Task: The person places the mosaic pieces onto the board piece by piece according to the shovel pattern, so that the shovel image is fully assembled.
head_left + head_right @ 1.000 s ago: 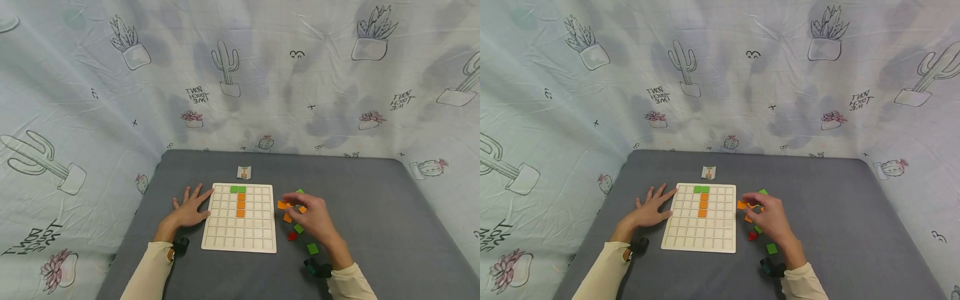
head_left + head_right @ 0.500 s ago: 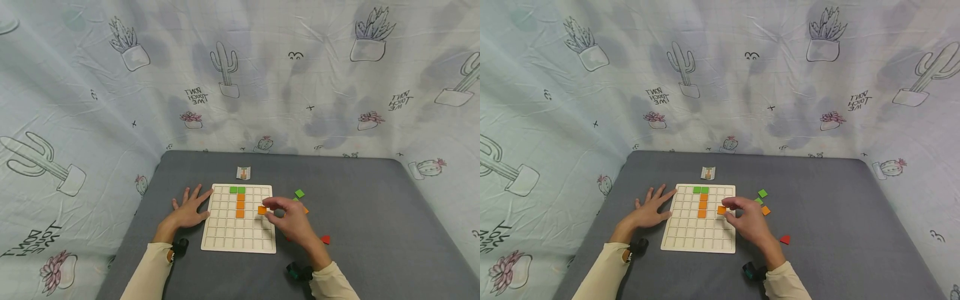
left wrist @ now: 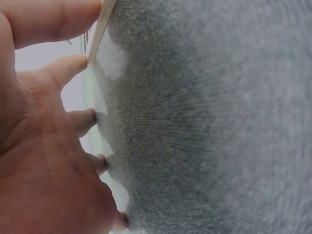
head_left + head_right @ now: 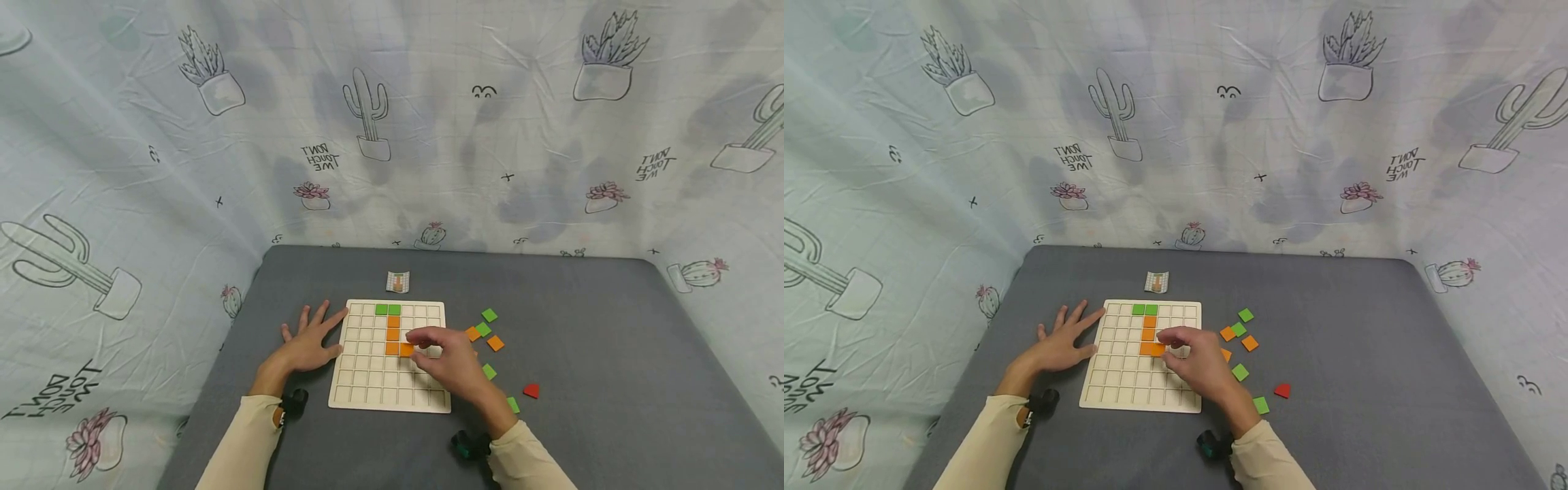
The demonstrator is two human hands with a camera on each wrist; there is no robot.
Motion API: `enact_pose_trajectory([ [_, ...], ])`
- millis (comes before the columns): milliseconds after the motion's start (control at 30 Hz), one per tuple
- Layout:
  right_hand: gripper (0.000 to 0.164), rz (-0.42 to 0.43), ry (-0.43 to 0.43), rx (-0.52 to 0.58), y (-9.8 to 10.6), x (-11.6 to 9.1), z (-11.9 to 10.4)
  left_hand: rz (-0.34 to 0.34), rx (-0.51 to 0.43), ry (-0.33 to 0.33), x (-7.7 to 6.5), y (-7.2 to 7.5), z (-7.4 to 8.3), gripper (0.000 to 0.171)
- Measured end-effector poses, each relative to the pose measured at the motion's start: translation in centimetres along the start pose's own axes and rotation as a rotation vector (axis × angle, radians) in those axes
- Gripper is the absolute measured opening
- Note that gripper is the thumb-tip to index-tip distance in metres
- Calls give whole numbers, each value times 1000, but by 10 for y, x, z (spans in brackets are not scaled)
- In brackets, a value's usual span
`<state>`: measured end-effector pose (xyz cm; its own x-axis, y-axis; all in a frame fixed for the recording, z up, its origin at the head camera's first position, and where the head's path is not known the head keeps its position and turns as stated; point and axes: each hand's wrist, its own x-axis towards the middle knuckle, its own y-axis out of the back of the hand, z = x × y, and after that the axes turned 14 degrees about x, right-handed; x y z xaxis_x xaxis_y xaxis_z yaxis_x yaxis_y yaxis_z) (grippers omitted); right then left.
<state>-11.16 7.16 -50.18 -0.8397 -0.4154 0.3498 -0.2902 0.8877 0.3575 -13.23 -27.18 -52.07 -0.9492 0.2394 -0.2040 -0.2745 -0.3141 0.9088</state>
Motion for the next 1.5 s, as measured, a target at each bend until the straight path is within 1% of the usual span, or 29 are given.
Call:
enact_pose_trajectory([
  [67,31,-13,-14,3,-4,1,1,3,1,2,1,-2,-1,80],
  [133,31,-23,-25,5,-8,1,2,-2,-1,3,0,2,2,79],
  [200,31,-32,-42,5,-12,1,3,-22,-2,17,-2,7,7,79],
  [300,29,-45,-69,16,-18,0,5,-47,20,28,-6,14,14,77],
  [400,29,-54,-73,29,-23,0,8,-56,51,37,-7,15,17,77],
  [600,30,-70,-33,50,-30,-1,14,-49,60,35,-6,12,16,77],
  [700,30,-77,-22,43,-32,-1,17,-48,57,31,-6,12,15,77],
  [933,30,-78,-7,-30,-37,-1,21,-45,62,33,-5,11,14,77],
  [1233,33,-108,-13,-66,-39,1,16,-39,64,36,-6,11,15,78],
  [1500,34,-124,-40,-92,-39,1,14,-38,58,42,-6,11,15,78],
])
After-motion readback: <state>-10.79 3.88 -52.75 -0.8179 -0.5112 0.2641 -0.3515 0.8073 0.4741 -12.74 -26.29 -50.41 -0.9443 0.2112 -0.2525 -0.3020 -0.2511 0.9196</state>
